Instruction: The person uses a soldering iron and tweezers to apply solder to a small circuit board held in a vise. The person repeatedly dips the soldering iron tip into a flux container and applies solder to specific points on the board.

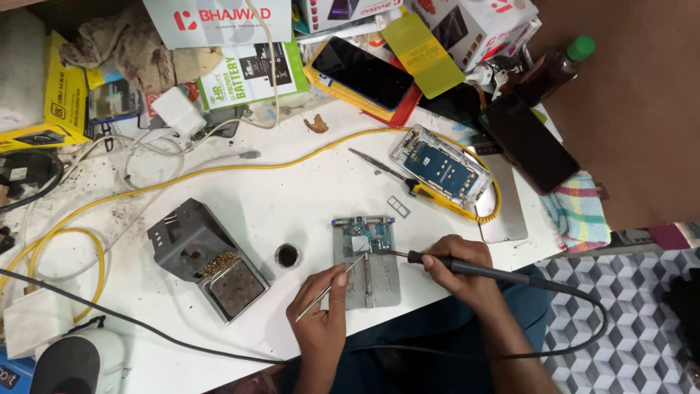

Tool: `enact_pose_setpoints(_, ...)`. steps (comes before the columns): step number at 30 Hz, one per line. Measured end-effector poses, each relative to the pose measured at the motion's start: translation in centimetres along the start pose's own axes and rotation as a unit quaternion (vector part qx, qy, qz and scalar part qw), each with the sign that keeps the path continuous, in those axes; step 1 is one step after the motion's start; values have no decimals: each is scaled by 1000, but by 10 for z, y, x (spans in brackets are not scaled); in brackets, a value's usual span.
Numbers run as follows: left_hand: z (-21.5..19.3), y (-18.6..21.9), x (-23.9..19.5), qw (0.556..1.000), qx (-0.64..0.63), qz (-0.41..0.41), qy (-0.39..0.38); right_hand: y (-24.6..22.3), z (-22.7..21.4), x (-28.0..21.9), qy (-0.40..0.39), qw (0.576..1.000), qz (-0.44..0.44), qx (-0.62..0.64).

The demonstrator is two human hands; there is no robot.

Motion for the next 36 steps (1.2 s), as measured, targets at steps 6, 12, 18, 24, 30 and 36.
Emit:
enact_pose_setpoints(6,0,-6,0,1000,-14,-11,0,0,-3,1,18,999,19,-25)
enact_pose_setpoints(12,-1,-6,-1,1000,-16,7,3,-9,-3,2,17,1000,-21,-6)
enact_pose_setpoints(18,-1,-7,0,1000,-9,-1,4,-13,1,2,-5,998,-54,13)
enact_pose_setpoints(24,-2,-8,-1,1000,10,-10,6,-11,1,1,-6,998,-59,10)
enact_pose_setpoints(30,-1,-5,0,999,-39,11,4,-6,0,0,6,998,-58,2)
enact_pose_setpoints(36,-1,-5,0,1000,-21,8,7,-12,0,-1,6,996,-89,18)
Point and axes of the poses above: each hand's wrist, its own x-axis towards the middle knuckle, its own z-axis out of the palm, y = z × x, the point moved 10 cm from there along x, towards the middle knuckle, and after that the axes turned 6 degrees about y, right-handed, at the moved point
